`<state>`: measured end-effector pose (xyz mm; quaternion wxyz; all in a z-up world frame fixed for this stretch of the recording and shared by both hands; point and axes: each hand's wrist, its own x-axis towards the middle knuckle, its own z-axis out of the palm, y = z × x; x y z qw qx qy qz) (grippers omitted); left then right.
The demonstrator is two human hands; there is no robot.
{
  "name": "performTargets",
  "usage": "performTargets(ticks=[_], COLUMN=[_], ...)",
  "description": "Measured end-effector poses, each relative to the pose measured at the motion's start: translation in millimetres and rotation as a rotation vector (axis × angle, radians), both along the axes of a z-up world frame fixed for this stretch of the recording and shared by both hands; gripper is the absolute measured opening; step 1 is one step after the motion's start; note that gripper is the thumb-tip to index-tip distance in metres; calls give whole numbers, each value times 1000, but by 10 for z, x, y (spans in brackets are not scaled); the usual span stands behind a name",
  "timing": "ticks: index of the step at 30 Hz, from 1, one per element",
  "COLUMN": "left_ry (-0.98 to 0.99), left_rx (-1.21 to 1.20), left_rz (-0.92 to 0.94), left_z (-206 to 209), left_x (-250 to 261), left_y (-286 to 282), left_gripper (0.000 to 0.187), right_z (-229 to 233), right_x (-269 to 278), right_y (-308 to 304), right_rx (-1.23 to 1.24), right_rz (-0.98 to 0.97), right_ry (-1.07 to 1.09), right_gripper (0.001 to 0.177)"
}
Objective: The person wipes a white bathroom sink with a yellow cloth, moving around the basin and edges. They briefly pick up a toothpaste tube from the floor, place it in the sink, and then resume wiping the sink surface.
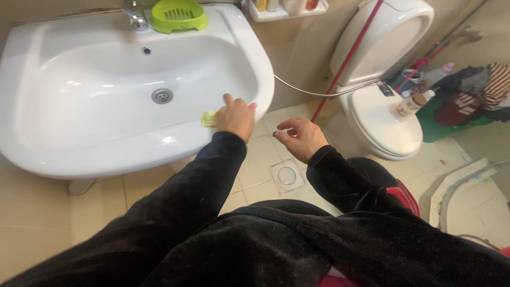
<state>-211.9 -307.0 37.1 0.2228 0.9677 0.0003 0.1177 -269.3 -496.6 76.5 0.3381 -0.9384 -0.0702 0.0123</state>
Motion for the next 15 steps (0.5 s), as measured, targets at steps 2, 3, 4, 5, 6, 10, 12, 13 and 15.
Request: performTargets(ticks=[2, 3, 4, 5, 6, 10, 12, 13, 15], left_ry=[20, 32, 16, 1, -14, -13, -14, 4, 69], left_rx=[-115, -174, -169, -160, -152, 0, -30, -45, -60], left_rz=[21, 35, 9, -13, -35, -162, -173, -172, -180], left_z=[22, 11, -8, -41, -84, -290, -272, -237, -116], left_x=[132, 177, 222, 262, 288, 85, -158, -304, -595], left_y=[-266, -377, -465, -509, -522, -296, 11, 196, 590], left_gripper=[49, 51, 51, 53, 56, 36, 29, 29, 40], right_z=[42, 55, 63, 59, 52, -16, 16, 27, 52], right_x=[11, 26, 47, 80, 111, 133, 161, 160, 149], right_y=[-44, -65, -86, -87, -84, 44, 174, 252, 404], right_rx=[-37, -58, -60, -59, -58, -69, -66, -55, -33], right_rz=[1, 5, 7, 14, 21, -10, -10, -24, -50], right_ry=[-12, -15, -35, -54, -73, -30, -4, 42, 134], right_gripper=[38, 39, 39, 38, 38, 37, 37, 38, 38])
